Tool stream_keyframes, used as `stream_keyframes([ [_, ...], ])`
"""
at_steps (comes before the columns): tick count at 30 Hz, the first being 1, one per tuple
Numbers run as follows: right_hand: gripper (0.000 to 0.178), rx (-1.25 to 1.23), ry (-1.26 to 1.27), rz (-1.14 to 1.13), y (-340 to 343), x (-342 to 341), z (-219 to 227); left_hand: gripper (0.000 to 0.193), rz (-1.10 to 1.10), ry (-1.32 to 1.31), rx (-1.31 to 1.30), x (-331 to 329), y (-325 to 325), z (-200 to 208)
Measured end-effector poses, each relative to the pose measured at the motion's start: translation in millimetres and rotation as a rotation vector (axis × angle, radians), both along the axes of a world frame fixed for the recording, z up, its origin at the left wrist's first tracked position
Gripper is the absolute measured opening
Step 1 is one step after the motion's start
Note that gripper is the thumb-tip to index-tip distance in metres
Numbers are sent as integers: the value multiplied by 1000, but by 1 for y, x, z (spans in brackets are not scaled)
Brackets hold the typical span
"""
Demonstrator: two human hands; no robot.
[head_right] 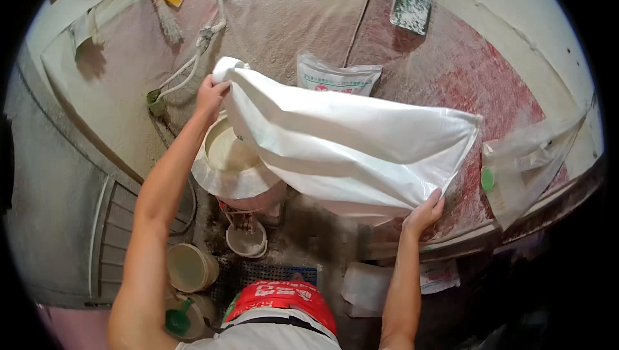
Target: The person pours a white powdered substance from a large bag into a rotating mixer containing liquid, then adds more water using a white bucket.
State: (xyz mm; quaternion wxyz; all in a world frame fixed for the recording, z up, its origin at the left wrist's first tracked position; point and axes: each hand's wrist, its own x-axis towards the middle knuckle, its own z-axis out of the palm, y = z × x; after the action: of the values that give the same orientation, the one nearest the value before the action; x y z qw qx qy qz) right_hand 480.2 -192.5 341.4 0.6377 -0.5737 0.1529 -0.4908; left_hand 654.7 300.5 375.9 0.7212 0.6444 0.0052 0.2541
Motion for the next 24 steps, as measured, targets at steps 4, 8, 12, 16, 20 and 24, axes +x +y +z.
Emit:
stream_keyframes([
  [4, 35, 20, 139, 3, 8, -32, -42, 11, 33, 131, 202, -7, 3, -3],
  [8, 33, 34, 208, 51, 10, -50, -67, 15, -134, 9, -56, -12, 15, 7],
  [12, 31, 78, 230, 37, 11, -82, -78, 12, -126, -78, 132, -35, -4, 10],
  [16, 30, 109, 229, 47, 21, -100, -98, 12, -158, 60, 315, -41, 9, 6],
  [20, 28, 74, 277, 45, 34, -99, -97, 18, -224, 58, 225, -37, 21, 6],
  [24, 29, 42, 427, -23, 28, -126, -130, 23, -297, 93, -98, -38, 15, 9],
])
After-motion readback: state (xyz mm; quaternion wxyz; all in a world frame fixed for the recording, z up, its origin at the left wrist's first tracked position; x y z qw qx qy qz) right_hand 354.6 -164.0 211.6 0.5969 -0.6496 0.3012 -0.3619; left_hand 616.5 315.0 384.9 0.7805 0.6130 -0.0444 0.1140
